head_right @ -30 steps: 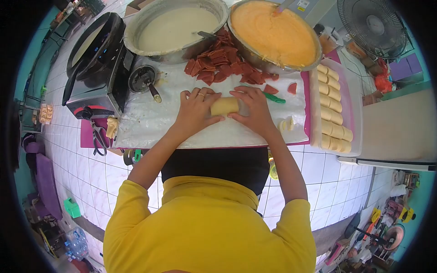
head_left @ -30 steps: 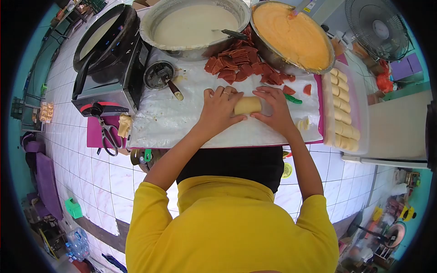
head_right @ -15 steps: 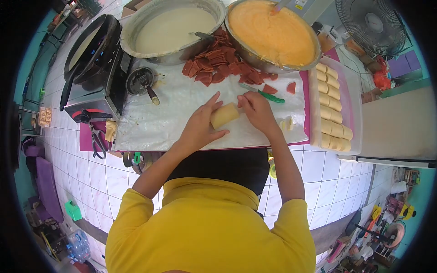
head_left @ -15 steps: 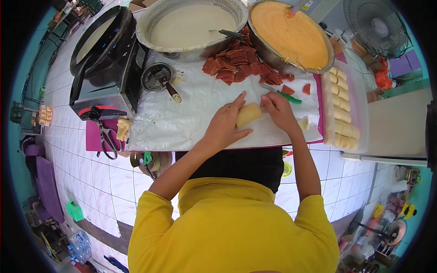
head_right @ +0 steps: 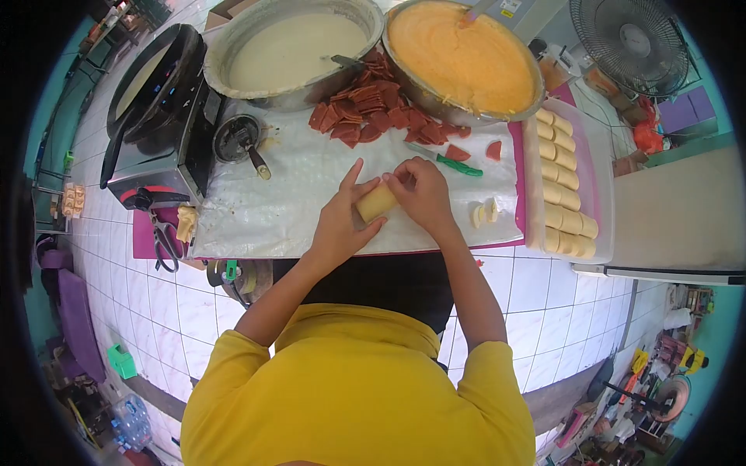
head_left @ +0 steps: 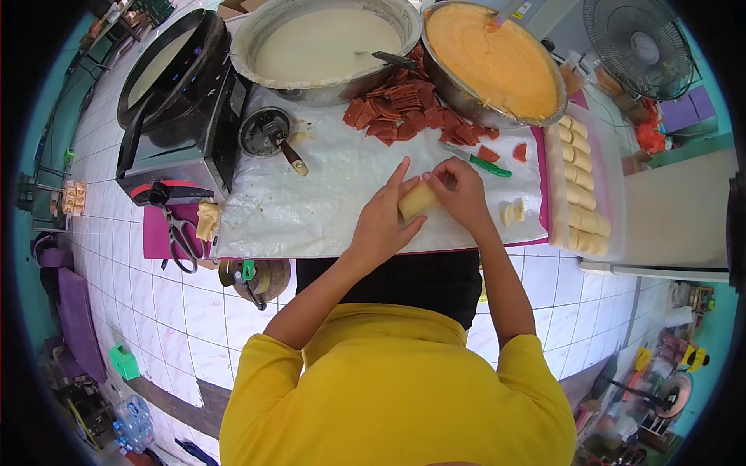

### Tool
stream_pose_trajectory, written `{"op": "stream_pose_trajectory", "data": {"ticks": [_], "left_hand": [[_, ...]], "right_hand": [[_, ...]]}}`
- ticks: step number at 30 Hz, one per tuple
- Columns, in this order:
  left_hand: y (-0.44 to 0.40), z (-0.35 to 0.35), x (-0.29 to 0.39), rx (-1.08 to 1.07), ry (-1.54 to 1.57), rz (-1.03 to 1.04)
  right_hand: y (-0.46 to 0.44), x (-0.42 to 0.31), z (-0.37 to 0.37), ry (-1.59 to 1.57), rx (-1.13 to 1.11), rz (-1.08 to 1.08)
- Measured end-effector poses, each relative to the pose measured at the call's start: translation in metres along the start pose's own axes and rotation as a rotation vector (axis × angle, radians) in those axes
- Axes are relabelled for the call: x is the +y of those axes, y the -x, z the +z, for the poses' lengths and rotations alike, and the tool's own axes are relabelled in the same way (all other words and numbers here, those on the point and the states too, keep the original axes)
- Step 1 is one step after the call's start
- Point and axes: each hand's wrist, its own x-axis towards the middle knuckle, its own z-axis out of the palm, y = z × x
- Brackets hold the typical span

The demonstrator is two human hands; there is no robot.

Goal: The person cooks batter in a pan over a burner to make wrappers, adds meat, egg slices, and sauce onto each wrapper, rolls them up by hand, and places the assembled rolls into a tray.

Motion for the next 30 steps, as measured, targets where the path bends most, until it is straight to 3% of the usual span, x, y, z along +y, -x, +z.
{"op": "stream_pose_trajectory", "data": {"ticks": [6,9,12,15,21,26,30], "left_hand": [[-0.001,-0.001,-0.004,0.016,-0.048,0.050],[0.000,-0.002,-0.001,0.019,-0.035,0.024],[0.002,0.000,-0.002,0.023,-0.041,0.002],[0.002,0.001,-0.003,0.010,-0.031,-0.013],[0.001,-0.002,-0.002,-0.010,-0.052,0.020],[0.000,-0.003,-0.001,0.070,-0.166,0.105],[0.003,-0.002,0.000,0.051,-0.074,0.029]], "right_hand": [[0.006,0.009,0.001,-0.153,0.153,-0.044],[0.012,0.018,-0.014,-0.145,0.072,0.034],[0.019,0.019,-0.026,0.041,-0.070,-0.138],[0.021,0.010,-0.031,0.034,-0.133,-0.120],[0.019,0.023,-0.032,-0.129,-0.146,-0.059],[0.003,0.018,-0.020,0.060,-0.105,-0.050],[-0.003,-0.002,-0.014,0.189,-0.163,-0.049]]}}
